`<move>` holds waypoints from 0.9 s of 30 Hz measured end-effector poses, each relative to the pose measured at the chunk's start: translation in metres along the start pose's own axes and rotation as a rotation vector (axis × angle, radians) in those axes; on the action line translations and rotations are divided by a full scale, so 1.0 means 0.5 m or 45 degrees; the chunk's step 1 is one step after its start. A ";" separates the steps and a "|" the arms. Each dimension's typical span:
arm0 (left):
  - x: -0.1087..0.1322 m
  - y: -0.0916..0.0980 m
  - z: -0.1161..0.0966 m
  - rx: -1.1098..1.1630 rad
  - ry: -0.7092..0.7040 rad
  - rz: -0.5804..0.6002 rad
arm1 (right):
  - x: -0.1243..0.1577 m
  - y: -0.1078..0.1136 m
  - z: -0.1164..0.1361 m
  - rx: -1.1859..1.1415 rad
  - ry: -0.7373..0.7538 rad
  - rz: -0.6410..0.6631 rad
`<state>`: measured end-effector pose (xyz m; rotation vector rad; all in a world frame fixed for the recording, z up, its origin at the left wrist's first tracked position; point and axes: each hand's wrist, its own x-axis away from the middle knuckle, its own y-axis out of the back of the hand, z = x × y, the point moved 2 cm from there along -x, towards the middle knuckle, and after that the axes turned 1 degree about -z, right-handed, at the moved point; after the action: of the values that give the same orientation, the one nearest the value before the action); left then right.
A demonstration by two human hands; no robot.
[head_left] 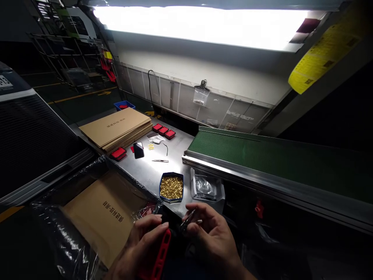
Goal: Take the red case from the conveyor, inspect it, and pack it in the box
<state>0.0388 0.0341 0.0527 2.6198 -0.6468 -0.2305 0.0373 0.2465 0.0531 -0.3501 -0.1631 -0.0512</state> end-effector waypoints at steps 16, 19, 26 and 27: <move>-0.008 0.007 -0.026 -0.174 -0.116 0.008 | 0.016 -0.017 0.018 0.126 0.028 0.084; -0.007 0.007 -0.030 -0.171 -0.100 0.010 | 0.023 -0.018 0.017 0.163 0.069 0.108; -0.005 0.002 -0.027 -0.077 -0.112 0.040 | 0.029 -0.022 -0.006 -0.031 0.006 -0.078; -0.004 0.001 -0.027 -0.062 -0.101 0.042 | 0.030 -0.024 -0.006 -0.047 -0.015 -0.099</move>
<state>0.0403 0.0396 0.0651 2.5619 -0.7019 -0.3369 0.0515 0.2340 0.0567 -0.3805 -0.1875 -0.1289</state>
